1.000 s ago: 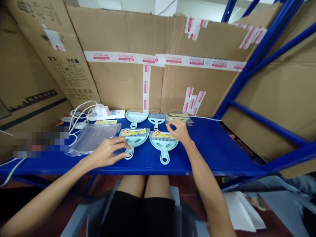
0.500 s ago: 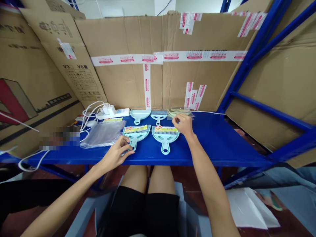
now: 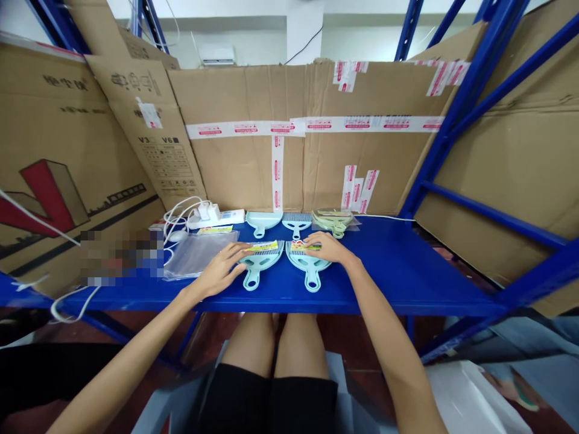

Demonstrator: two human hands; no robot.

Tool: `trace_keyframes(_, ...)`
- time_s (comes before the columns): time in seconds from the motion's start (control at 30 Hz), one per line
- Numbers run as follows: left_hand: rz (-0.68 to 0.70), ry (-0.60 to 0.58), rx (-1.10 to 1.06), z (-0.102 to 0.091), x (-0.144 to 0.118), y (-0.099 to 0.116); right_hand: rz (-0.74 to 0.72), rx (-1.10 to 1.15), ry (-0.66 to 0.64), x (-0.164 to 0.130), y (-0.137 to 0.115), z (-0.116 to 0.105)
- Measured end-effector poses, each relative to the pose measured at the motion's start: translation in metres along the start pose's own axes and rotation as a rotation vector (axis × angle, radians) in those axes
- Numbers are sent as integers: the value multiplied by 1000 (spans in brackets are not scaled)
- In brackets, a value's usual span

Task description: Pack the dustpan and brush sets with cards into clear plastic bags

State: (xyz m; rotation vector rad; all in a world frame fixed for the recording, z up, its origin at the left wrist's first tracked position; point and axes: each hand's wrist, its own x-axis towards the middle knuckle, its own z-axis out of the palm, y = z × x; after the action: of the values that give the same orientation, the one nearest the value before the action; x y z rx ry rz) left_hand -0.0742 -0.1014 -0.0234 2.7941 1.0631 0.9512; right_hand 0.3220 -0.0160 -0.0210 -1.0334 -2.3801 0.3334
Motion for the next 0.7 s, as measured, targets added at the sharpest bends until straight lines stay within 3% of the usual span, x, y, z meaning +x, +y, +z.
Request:
trace_keyframes(0.27, -37, -141, -15, 27, 9, -17, 3, -6, 5, -3, -5, -2)
trace_keyframes(0.43, -29, -129, 23, 33, 3, -21, -17, -4, 23, -3, -5, -1)
trace_keyframes(0.53, -33, -122, 64, 33, 3, -20, -38, 9, 107, -2, -7, -2)
trace_keyframes(0.63, -12, -84, 99, 29, 7, -16, -64, 13, 193, 1, -16, -4)
trace_keyframes(0.7, 19, -55, 102, 26, 10, -15, -81, 2, 183, 7, -27, -4)
